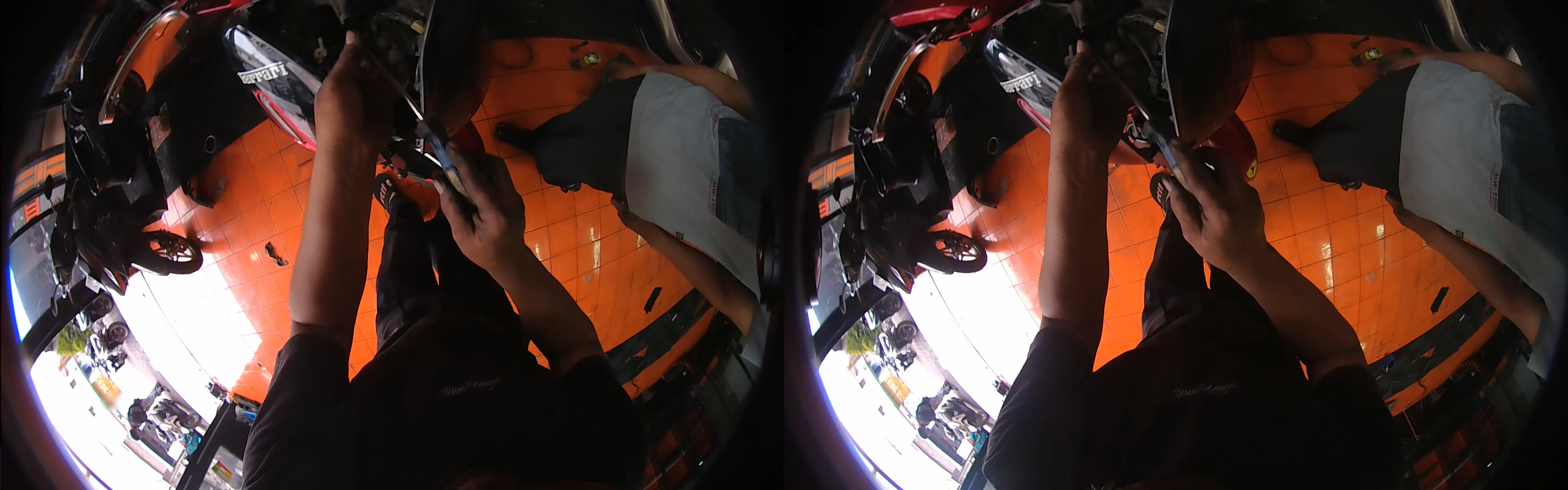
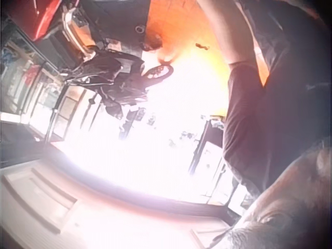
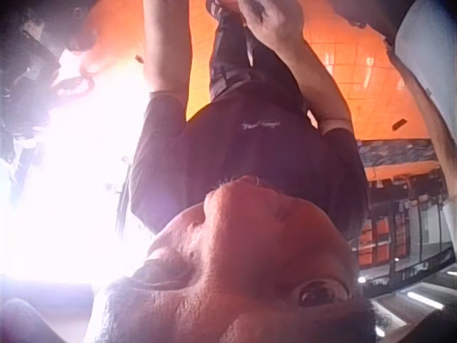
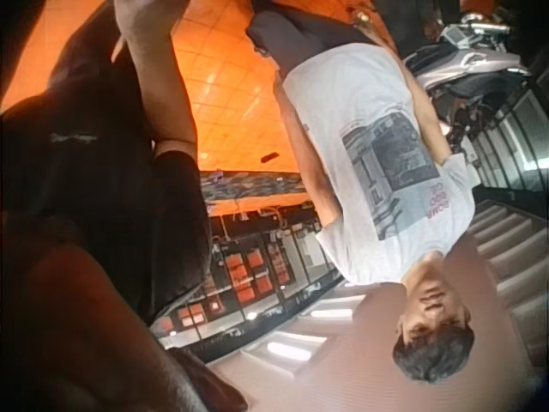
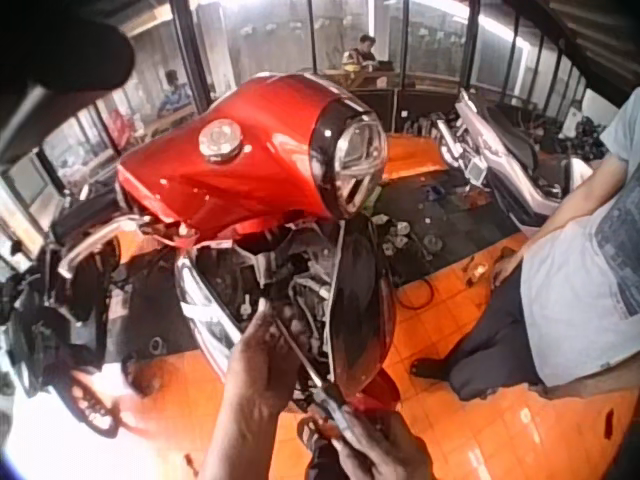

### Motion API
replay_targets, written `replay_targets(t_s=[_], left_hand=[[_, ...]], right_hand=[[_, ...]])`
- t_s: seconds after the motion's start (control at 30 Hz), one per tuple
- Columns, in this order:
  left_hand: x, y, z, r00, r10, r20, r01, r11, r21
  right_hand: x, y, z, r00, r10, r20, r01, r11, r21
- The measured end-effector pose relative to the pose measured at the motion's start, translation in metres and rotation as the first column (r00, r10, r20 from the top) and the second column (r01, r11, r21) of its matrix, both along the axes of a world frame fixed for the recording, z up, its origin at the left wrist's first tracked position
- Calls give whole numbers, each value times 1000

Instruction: The person removes plastic body panels from a red scooter using a screwdriver and pliers, then reaches into a metal bin on the floor to select tools.

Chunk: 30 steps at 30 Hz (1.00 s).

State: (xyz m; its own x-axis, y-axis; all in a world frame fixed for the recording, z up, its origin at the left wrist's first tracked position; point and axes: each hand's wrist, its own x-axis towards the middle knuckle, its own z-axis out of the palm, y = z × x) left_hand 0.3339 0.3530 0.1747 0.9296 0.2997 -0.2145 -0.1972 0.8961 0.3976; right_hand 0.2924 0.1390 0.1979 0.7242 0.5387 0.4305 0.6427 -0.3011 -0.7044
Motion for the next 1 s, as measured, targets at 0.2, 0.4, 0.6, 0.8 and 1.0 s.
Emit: replay_targets(t_s=[0.2, 0.4, 0.6, 0.8, 1.0], left_hand=[[15, 26, 23, 968, 144, -205, -97, 970, 221], [37, 68, 5, 977, 177, -122, -57, 759, 648], [53, 106, -40, 993, -54, 103, -6, 858, 513], [55, 123, -51, 982, -107, 154, 37, 915, 401], [33, 109, 20, 976, -110, -186, 200, 787, 584]], right_hand=[[16, 78, -23, 985, -32, -172, 44, 997, 69], [33, 132, -36, 945, -22, -326, 78, 984, 160], [29, 155, -38, 868, -90, -488, 227, 946, 230], [20, 171, -28, 835, -11, -550, 244, 904, 351], [6, 197, -20, 966, -110, -235, 187, 924, 335]])
